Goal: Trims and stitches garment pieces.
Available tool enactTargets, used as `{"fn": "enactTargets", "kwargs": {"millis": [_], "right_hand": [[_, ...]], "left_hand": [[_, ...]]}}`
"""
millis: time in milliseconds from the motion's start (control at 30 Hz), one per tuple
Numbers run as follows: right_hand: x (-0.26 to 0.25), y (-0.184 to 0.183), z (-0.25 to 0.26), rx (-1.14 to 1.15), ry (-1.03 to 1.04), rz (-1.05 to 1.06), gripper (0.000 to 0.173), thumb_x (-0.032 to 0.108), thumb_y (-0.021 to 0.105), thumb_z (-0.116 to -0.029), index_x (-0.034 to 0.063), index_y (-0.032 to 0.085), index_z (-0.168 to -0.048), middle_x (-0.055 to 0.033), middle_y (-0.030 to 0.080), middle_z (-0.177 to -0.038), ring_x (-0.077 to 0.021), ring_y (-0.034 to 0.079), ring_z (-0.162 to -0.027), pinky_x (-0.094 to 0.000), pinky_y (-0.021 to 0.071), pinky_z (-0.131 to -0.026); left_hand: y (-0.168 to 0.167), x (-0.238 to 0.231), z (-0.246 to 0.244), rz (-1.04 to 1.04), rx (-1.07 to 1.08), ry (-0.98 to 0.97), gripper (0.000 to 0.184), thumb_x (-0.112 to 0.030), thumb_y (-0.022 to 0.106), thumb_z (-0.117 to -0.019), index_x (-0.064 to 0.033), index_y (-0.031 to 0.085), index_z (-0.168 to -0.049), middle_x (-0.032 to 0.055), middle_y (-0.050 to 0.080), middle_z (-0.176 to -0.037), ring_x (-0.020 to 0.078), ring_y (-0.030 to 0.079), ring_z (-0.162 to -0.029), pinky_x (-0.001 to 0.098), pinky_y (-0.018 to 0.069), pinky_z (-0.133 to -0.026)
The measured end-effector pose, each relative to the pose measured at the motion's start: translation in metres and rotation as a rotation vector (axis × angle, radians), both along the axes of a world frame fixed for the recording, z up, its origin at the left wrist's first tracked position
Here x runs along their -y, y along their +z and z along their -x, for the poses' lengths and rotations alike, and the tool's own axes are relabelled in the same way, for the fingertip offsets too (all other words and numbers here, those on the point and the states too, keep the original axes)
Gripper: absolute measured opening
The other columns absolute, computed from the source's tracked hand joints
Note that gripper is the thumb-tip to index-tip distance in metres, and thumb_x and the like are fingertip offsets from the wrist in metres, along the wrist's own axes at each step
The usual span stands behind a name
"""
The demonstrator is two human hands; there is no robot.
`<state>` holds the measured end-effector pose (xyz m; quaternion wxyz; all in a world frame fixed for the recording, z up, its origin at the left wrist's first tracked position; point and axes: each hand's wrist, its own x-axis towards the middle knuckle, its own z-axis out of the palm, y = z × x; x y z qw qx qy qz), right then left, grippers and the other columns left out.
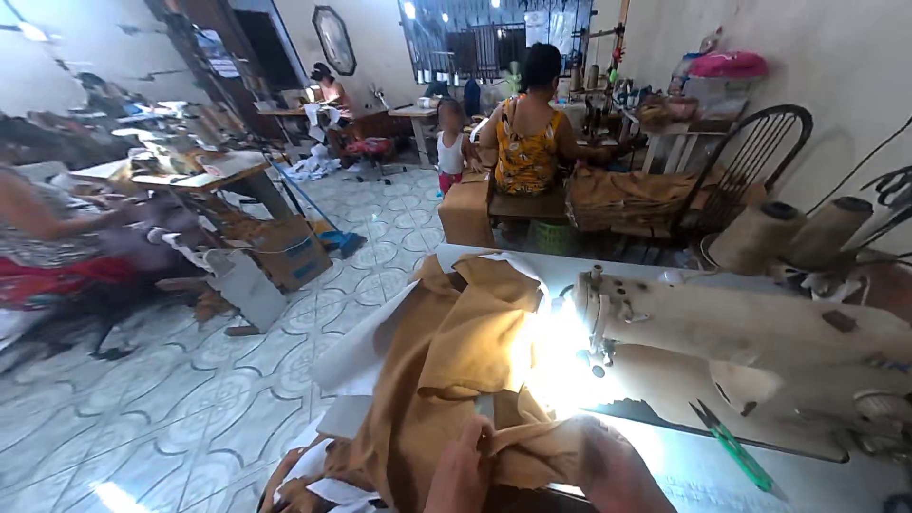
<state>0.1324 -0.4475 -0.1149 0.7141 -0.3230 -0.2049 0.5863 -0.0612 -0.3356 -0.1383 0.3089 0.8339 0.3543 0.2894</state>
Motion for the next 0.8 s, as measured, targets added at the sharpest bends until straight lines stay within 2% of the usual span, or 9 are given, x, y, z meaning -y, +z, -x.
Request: {"fn": "enactTargets", "kwargs": {"millis": [67, 100, 167, 233, 333, 433, 533, 633, 800], "right_hand": [[-0.001, -0.010, 0.001, -0.056, -0.036, 0.014, 0.032, 0.023, 0.047, -0.1061, 0.0133, 0.076, -0.096, -0.0042, 0.077, -0.089, -0.0126, 0.074, -0.083, -0.0326, 0.0628, -0.078], [0.000, -0.011, 0.000, -0.008, -0.066, 0.048, 0.030, 0.023, 0.045, -0.1069, 0.0132, 0.073, -0.099, -0.0038, 0.077, -0.089, -0.0124, 0.074, -0.081, -0.0323, 0.0631, -0.075], [-0.003, -0.015, -0.004, 0.120, -0.119, 0.112, 0.022, 0.018, 0.049, -0.1023, 0.0108, 0.068, -0.110, -0.0020, 0.075, -0.089, -0.0107, 0.073, -0.078, -0.0295, 0.0624, -0.071], [-0.005, -0.018, -0.006, 0.171, -0.131, 0.157, 0.033, 0.015, 0.051, -0.0976, 0.0053, 0.060, -0.127, -0.0028, 0.075, -0.094, -0.0117, 0.073, -0.080, -0.0306, 0.0630, -0.072], [-0.003, -0.028, -0.007, 0.230, -0.149, 0.098, 0.043, 0.029, 0.056, -0.0994, 0.0038, 0.055, -0.134, -0.0018, 0.072, -0.100, -0.0111, 0.071, -0.088, -0.0319, 0.0619, -0.078], [0.011, -0.040, -0.017, 0.298, -0.125, -0.022, 0.069, 0.044, 0.083, -0.0828, 0.0078, 0.054, -0.134, 0.0000, 0.073, -0.104, -0.0113, 0.071, -0.096, -0.0336, 0.0597, -0.089], [0.022, -0.037, -0.023, 0.610, -0.011, 0.011, 0.079, 0.025, 0.086, -0.0761, 0.0088, 0.046, -0.142, 0.0022, 0.071, -0.112, -0.0071, 0.070, -0.102, -0.0286, 0.0593, -0.092], [0.021, -0.035, -0.018, 0.854, -0.045, 0.107, 0.069, 0.006, 0.077, -0.0772, 0.0050, 0.050, -0.141, -0.0061, 0.069, -0.117, -0.0109, 0.069, -0.103, -0.0309, 0.0602, -0.091], [0.015, -0.040, -0.002, 1.188, -0.266, 0.238, 0.053, 0.006, 0.079, -0.0796, 0.0039, 0.061, -0.130, -0.0100, 0.070, -0.111, -0.0142, 0.069, -0.098, -0.0342, 0.0600, -0.085]], "left_hand": [[-0.004, -0.008, 0.008, 0.310, 0.232, -0.122, 0.022, 0.000, 0.066, -0.0924, -0.0015, 0.063, -0.114, 0.0039, 0.070, -0.095, 0.0109, 0.068, -0.086, 0.0305, 0.0584, -0.080], [-0.008, -0.012, 0.013, 0.540, 0.429, -0.253, 0.022, -0.004, 0.063, -0.0960, -0.0081, 0.061, -0.117, -0.0015, 0.070, -0.091, 0.0054, 0.068, -0.082, 0.0253, 0.0580, -0.077], [-0.013, -0.017, 0.017, 0.951, 0.761, -0.545, 0.027, -0.027, 0.068, -0.0975, -0.0238, 0.067, -0.125, -0.0020, 0.076, -0.099, 0.0065, 0.072, -0.087, 0.0266, 0.0605, -0.080], [-0.014, -0.015, 0.014, 1.130, 0.885, -0.650, 0.033, -0.037, 0.073, -0.0922, -0.0254, 0.070, -0.123, 0.0014, 0.076, -0.108, 0.0111, 0.073, -0.096, 0.0308, 0.0613, -0.085], [-0.017, -0.008, 0.003, 1.199, 0.913, -0.357, 0.043, -0.046, 0.082, -0.0792, -0.0234, 0.072, -0.114, 0.0029, 0.076, -0.106, 0.0147, 0.074, -0.095, 0.0348, 0.0630, -0.081], [-0.029, -0.018, 0.004, 1.225, 0.909, -0.363, 0.037, -0.042, 0.078, -0.0866, -0.0221, 0.069, -0.116, 0.0054, 0.075, -0.109, 0.0176, 0.073, -0.097, 0.0370, 0.0629, -0.082], [-0.034, -0.022, 0.007, 1.269, 0.956, -0.487, 0.025, -0.033, 0.070, -0.0957, -0.0249, 0.072, -0.119, 0.0059, 0.075, -0.112, 0.0163, 0.073, -0.098, 0.0336, 0.0627, -0.081], [-0.033, -0.020, 0.005, 1.296, 0.973, -0.513, 0.024, -0.030, 0.071, -0.0952, -0.0253, 0.072, -0.119, 0.0062, 0.074, -0.112, 0.0164, 0.073, -0.099, 0.0336, 0.0628, -0.082], [-0.025, -0.016, 0.007, 1.291, 0.891, -0.566, 0.023, -0.027, 0.066, -0.0990, -0.0240, 0.071, -0.122, 0.0059, 0.073, -0.115, 0.0158, 0.072, -0.103, 0.0351, 0.0610, -0.089]]}}
